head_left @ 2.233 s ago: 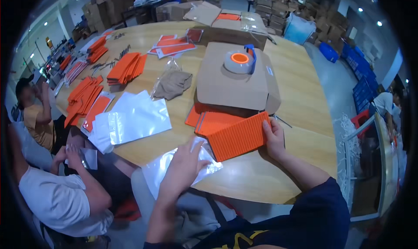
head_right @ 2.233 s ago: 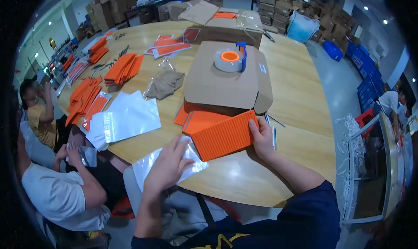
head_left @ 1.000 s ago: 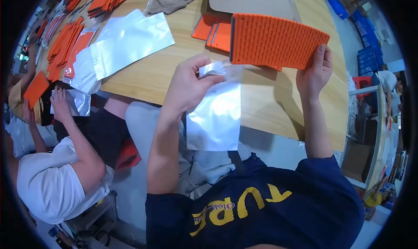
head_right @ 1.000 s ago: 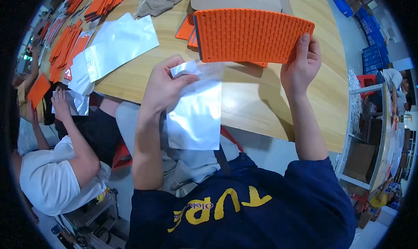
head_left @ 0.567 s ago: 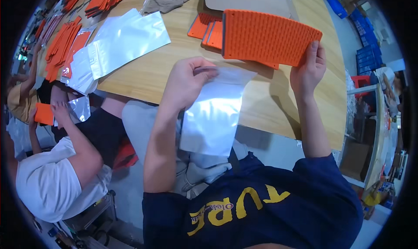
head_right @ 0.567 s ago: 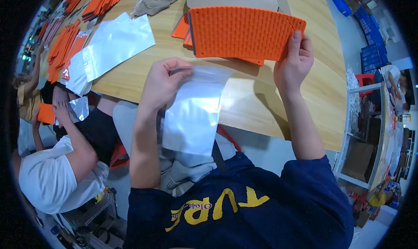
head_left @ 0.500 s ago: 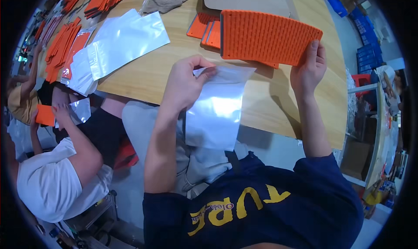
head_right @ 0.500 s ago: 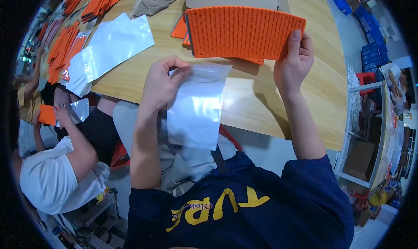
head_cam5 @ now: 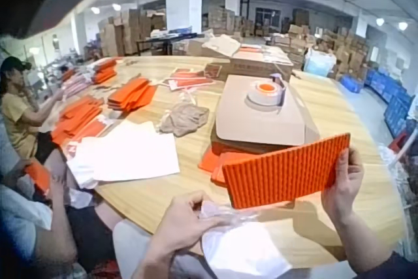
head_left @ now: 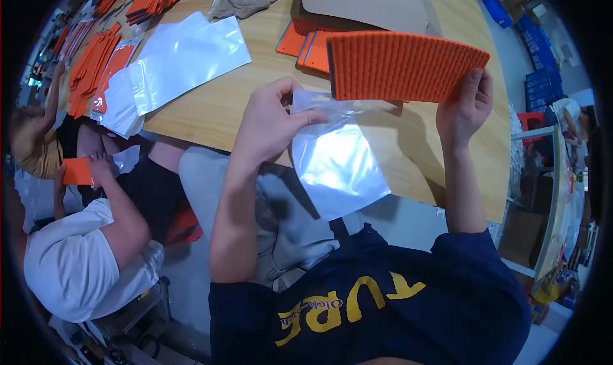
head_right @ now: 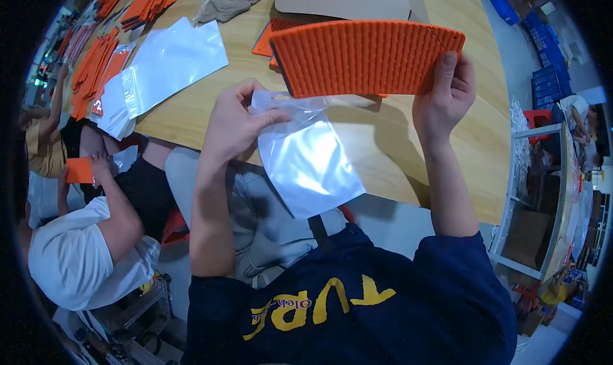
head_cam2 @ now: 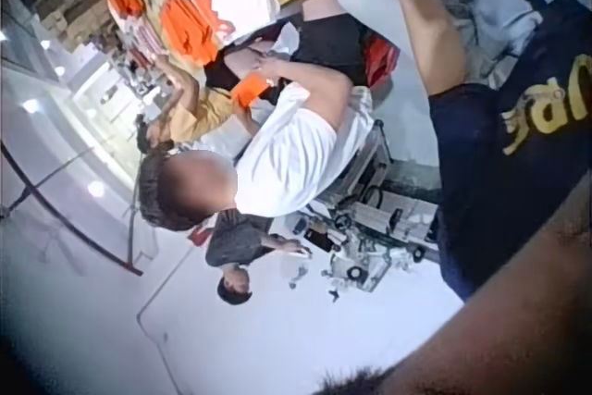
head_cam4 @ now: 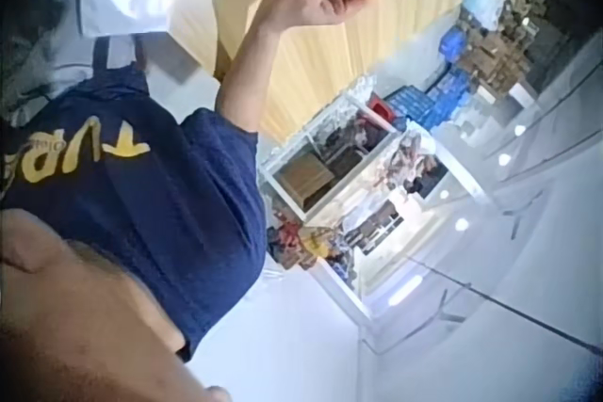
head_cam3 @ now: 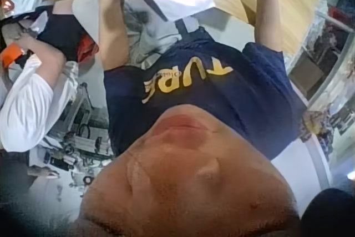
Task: Placing orange corrugated components into clear plastic bags at a packaging station.
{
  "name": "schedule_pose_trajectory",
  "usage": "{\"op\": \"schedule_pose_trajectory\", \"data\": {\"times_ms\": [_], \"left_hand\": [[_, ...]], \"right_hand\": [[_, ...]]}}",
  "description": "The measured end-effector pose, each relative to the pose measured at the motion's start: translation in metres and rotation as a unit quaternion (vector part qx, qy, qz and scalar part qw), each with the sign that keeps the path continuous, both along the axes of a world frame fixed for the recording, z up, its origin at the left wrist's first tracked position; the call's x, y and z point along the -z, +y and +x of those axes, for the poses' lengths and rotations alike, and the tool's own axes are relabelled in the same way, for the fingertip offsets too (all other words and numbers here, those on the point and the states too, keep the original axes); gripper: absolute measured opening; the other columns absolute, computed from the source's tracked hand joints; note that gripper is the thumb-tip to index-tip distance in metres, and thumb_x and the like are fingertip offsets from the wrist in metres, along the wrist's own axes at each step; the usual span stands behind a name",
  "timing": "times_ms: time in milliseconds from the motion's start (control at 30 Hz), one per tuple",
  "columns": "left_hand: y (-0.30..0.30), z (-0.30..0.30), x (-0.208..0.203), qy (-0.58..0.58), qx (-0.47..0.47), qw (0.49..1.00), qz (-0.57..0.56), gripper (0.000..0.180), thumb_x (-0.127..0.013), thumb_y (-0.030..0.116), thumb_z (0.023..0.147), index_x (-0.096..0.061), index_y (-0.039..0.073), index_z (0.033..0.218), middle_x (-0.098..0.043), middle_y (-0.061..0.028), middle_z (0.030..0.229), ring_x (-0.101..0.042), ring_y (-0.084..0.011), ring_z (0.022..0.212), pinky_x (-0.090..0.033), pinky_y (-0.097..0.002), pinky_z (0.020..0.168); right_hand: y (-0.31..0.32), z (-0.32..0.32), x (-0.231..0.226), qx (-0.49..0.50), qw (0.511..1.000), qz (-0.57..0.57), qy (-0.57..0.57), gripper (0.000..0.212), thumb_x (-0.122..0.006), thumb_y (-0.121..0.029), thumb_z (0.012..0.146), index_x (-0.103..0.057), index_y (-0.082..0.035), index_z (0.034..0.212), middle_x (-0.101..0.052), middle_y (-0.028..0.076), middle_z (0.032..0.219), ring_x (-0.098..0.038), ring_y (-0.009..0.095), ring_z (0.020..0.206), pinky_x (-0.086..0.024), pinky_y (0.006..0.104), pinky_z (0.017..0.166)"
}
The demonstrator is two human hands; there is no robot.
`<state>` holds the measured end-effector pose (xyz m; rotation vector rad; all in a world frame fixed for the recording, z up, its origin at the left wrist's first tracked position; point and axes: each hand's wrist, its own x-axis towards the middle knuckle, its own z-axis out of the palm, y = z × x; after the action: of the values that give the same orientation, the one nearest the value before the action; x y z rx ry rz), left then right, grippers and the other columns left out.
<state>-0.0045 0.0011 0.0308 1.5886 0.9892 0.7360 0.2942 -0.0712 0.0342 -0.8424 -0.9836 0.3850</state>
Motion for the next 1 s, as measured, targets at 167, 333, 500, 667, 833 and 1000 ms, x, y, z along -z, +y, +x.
{"op": "schedule_pose_trajectory", "data": {"times_ms": [167, 333, 500, 667, 833, 1000], "left_hand": [[0.003, -0.007, 0.007, 0.017, 0.018, 1.000, 0.010, 0.020, -0.082, 0.004, 0.076, -0.071, -0.003, 0.091, -0.069, -0.0100, 0.080, -0.061, -0.0154, 0.066, -0.053, -0.0275, 0.065], [0.000, -0.004, 0.007, -0.032, 0.044, 0.998, 0.022, 0.020, -0.077, 0.005, 0.082, -0.074, -0.003, 0.100, -0.073, -0.0105, 0.087, -0.063, -0.0163, 0.071, -0.053, -0.0273, 0.070], [-0.003, -0.011, 0.003, -0.034, 0.121, 0.991, 0.038, 0.023, -0.071, 0.009, 0.089, -0.075, -0.001, 0.109, -0.075, -0.0109, 0.094, -0.065, -0.0182, 0.076, -0.052, -0.0276, 0.075], [-0.007, -0.012, -0.008, -0.005, 0.225, 0.974, 0.005, 0.027, -0.064, 0.020, 0.095, -0.072, 0.002, 0.113, -0.073, -0.0111, 0.101, -0.066, -0.0226, 0.087, -0.052, -0.0335, 0.083], [-0.026, 0.007, 0.003, -0.022, 0.271, 0.962, -0.010, 0.025, -0.057, 0.023, 0.101, -0.066, 0.001, 0.107, -0.070, -0.0127, 0.103, -0.064, -0.0241, 0.089, -0.051, -0.0375, 0.085], [-0.041, 0.032, 0.013, -0.087, 0.267, 0.954, -0.100, 0.023, -0.058, 0.021, 0.101, -0.065, 0.001, 0.110, -0.068, -0.0113, 0.101, -0.063, -0.0224, 0.085, -0.050, -0.0366, 0.084]], "right_hand": [[-0.003, 0.009, 0.004, 0.087, 0.985, 0.023, -0.149, 0.024, -0.059, -0.019, 0.107, -0.061, 0.002, 0.120, -0.069, 0.010, 0.107, -0.064, 0.012, 0.088, -0.052, 0.0254, 0.081], [-0.005, 0.004, 0.006, 0.108, 0.971, -0.019, -0.212, 0.026, -0.062, -0.014, 0.104, -0.063, 0.003, 0.124, -0.071, 0.011, 0.107, -0.064, 0.013, 0.087, -0.052, 0.0247, 0.081], [-0.002, -0.005, 0.000, 0.089, 0.962, -0.095, -0.239, 0.030, -0.064, -0.012, 0.103, -0.065, 0.004, 0.129, -0.072, 0.010, 0.104, -0.065, 0.013, 0.087, -0.052, 0.0240, 0.081], [-0.002, 0.021, -0.001, -0.004, 0.948, -0.257, -0.187, 0.035, -0.063, -0.015, 0.103, -0.065, 0.004, 0.132, -0.074, 0.010, 0.109, -0.065, 0.012, 0.089, -0.051, 0.0219, 0.079], [-0.004, 0.052, 0.017, -0.052, 0.924, -0.271, -0.263, 0.039, -0.058, -0.015, 0.104, -0.061, 0.005, 0.137, -0.070, 0.014, 0.120, -0.064, 0.019, 0.102, -0.050, 0.0293, 0.091], [0.007, 0.051, 0.030, -0.053, 0.948, -0.232, -0.213, 0.037, -0.057, -0.016, 0.105, -0.061, 0.003, 0.136, -0.071, 0.012, 0.113, -0.064, 0.018, 0.097, -0.049, 0.0277, 0.088]]}}
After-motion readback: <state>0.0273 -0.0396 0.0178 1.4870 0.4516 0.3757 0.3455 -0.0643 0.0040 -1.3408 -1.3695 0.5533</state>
